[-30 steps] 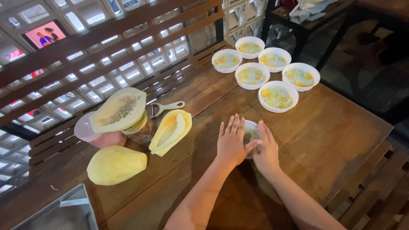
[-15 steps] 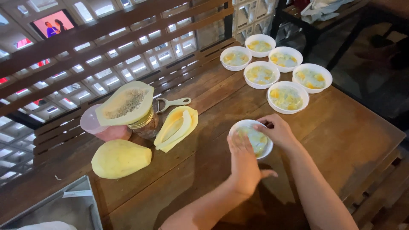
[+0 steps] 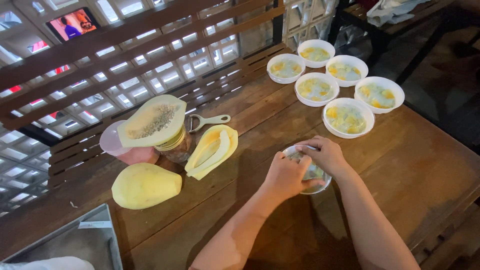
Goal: Arranging small bowls on a table and pressing food ingredients into them to pack them tightly.
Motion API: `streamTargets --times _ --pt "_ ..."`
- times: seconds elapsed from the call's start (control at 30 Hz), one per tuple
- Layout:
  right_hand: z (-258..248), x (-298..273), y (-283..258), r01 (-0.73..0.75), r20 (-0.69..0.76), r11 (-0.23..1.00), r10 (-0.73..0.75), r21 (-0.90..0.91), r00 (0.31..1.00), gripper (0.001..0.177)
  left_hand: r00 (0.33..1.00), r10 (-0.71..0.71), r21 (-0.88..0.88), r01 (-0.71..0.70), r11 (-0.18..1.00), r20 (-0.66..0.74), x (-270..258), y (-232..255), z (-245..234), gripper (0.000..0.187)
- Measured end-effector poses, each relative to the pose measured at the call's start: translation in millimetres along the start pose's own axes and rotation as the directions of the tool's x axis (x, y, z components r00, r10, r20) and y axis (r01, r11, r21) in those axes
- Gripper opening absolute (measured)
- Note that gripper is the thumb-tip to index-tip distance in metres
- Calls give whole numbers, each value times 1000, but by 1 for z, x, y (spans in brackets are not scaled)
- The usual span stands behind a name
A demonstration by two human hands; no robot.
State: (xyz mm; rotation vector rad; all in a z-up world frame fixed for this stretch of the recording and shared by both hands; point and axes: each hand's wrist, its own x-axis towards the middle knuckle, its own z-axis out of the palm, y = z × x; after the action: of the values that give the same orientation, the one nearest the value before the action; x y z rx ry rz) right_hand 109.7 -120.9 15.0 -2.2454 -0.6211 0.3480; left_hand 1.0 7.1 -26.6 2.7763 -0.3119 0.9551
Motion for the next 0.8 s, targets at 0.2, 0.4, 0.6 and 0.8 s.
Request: streamTargets --times 0.2,0.4,0.6,0.8 --pt "6 2 7 -18 -29 999 20 48 999 23 995 70 -203 -54 978 70 4 -5 -4 70" --pt "17 3 22 16 -216 963 44 270 975 26 905 -42 -263 167 950 424 20 -6 -38 97" --pt "33 -19 39 129 -359 970 -48 204 932 33 825 -86 -168 214 962 558 25 -4 -41 102" --pt "57 -56 34 78 -463 982 9 169 886 53 745 -192 -85 317 945 639 30 2 -45 92"
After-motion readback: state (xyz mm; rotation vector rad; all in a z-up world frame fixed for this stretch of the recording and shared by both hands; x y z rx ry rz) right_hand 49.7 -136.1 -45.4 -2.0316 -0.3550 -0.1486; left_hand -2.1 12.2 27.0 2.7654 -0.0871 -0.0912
